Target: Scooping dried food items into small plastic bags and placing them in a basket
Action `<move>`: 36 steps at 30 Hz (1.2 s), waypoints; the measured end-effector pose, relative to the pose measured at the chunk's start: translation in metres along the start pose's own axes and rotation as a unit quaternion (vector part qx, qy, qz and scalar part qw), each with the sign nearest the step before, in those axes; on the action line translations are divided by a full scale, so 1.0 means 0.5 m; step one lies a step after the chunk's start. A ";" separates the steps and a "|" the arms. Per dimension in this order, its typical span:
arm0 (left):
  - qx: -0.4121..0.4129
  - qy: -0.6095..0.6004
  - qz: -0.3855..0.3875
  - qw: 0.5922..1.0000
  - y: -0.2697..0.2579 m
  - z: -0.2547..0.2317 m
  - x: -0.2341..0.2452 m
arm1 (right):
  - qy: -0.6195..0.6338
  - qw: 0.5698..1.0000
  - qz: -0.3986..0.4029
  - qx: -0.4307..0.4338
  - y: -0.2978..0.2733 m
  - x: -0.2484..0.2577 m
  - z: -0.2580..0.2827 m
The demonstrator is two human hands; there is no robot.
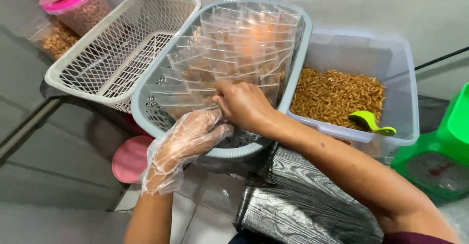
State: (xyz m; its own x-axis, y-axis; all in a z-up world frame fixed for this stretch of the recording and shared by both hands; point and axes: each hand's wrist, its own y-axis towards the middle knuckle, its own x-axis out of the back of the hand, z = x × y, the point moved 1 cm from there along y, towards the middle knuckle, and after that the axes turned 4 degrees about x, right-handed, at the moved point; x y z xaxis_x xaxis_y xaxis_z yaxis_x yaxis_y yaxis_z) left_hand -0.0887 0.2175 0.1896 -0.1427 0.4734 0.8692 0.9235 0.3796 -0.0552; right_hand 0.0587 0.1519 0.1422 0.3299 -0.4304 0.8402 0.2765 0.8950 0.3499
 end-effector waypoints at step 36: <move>-0.331 -0.226 0.181 0.898 0.025 -0.264 -0.430 | -0.160 0.817 0.001 -0.554 -1.159 0.138 -0.434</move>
State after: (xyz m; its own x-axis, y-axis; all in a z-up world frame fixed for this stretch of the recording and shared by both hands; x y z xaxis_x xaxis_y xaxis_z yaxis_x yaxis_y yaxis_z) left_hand 0.0004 0.0156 0.0669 0.2181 0.8021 0.5560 0.9266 -0.3490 0.1399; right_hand 0.1171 -0.4218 -0.0925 0.1280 -0.2173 0.9677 0.9820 0.1644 -0.0929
